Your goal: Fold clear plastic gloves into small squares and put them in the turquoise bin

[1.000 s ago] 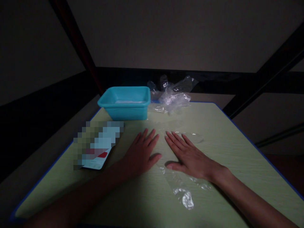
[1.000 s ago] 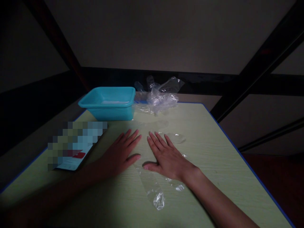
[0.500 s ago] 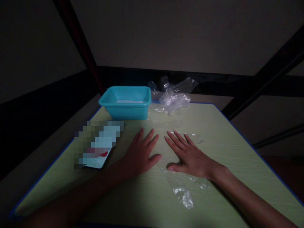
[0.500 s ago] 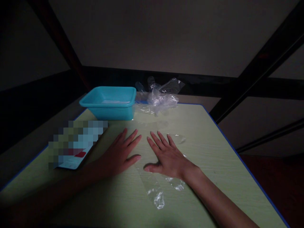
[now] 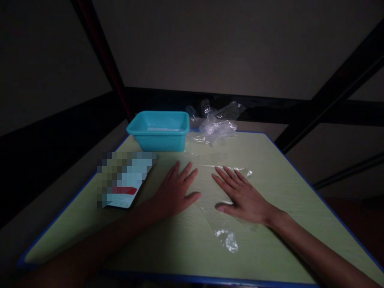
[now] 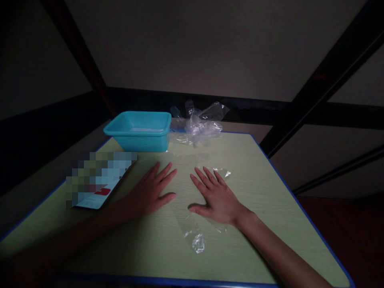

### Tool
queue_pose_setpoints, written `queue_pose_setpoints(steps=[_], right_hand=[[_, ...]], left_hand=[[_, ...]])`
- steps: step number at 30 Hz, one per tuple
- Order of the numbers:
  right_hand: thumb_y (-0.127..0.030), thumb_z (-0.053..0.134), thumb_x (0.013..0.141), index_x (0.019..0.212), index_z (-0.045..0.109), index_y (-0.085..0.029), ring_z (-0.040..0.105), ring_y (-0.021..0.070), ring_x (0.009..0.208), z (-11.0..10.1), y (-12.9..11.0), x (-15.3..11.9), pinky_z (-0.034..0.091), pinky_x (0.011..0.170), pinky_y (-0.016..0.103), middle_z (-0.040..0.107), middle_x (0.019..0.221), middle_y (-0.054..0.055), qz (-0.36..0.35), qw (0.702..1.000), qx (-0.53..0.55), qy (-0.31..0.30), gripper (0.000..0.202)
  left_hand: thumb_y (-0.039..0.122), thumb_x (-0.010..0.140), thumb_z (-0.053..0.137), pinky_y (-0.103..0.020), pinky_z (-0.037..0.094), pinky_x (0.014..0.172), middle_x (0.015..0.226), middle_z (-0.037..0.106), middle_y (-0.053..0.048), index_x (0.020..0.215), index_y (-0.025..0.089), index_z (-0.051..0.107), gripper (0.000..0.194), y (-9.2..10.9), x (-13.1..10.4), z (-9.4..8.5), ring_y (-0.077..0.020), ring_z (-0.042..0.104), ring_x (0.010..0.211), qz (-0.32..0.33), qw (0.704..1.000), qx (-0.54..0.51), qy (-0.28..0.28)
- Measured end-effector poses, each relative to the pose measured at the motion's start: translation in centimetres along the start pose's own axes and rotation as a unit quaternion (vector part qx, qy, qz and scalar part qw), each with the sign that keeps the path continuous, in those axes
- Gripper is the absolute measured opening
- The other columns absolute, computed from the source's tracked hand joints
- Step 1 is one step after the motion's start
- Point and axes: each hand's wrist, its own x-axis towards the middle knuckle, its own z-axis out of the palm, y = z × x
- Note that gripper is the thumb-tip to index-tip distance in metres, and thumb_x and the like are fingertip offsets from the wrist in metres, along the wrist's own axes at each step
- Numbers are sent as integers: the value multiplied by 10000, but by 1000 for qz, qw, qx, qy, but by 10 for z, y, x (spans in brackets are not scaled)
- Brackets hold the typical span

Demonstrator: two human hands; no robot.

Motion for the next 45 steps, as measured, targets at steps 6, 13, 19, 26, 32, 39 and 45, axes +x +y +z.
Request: queue_pose_setpoints(steps=[6, 13, 19, 26, 32, 39, 45], right_hand=[[-679, 239, 836, 1403, 269, -58, 188, 321, 1348, 7, 1, -8, 235, 1065, 519, 232, 1461, 202, 93, 995, -23, 35, 841], [-662, 201, 851, 1410, 276, -95, 200, 308, 1345, 18, 7, -23, 268, 1059, 494, 256, 1463, 173, 167, 982, -55, 62, 800], [-648, 253, 852, 1447, 162, -149, 197, 293, 1346, 24, 12, -27, 289, 1054, 479, 267, 1464, 152, 145, 983, -78, 83, 782], [-594, 338, 861, 1455, 71, -162, 185, 308, 1340, 12, 40, -40, 284, 1042, 518, 179, 1482, 156, 25, 998, -41, 52, 781], [-518, 287, 909, 1449, 130, -204, 230, 266, 1333, -20, 52, -30, 298, 1042, 500, 212, 1481, 114, 39, 993, 95, 52, 644], [-424, 230, 936, 1406, 291, -142, 250, 230, 1336, -13, 30, 43, 249, 1079, 459, 295, 1452, 126, 38, 993, 100, 55, 551], [-260, 224, 909, 1382, 324, -68, 240, 233, 1338, 11, 33, 54, 238, 1077, 473, 278, 1453, 143, 60, 998, 13, 29, 521]], left_hand=[[494, 841, 477, -587, 266, 1015, 1460, 279, -158, 1359, 125, 369, 646, 1, 0, 0, -455, 181, 1319, -2, 1000, 20, -5], [501, 847, 464, -574, 254, 1028, 1468, 261, -147, 1372, 127, 351, 655, 2, 1, -2, -452, 157, 1326, -7, 999, 30, -19], [523, 853, 441, -575, 238, 1038, 1474, 253, -127, 1381, 148, 330, 657, 7, 0, -6, -420, 168, 1337, -26, 999, 19, -35], [527, 857, 432, -605, 186, 1055, 1317, 507, -127, 1315, 125, 417, 609, 22, -6, -13, -348, 335, 1292, -2, 999, -1, 53], [420, 878, 445, -566, 198, 1069, 1013, 668, -120, 1113, 92, 571, 422, 28, -5, -13, -279, 562, 1045, 45, 984, 11, 170], [262, 841, 517, -436, 395, 976, 980, 653, -98, 999, 103, 592, 236, 16, 5, -7, -233, 586, 937, 25, 982, 16, 185], [240, 838, 505, -381, 434, 937, 1081, 622, -121, 1009, 103, 589, 235, 22, 15, -10, -241, 560, 1014, 20, 989, 7, 147]])
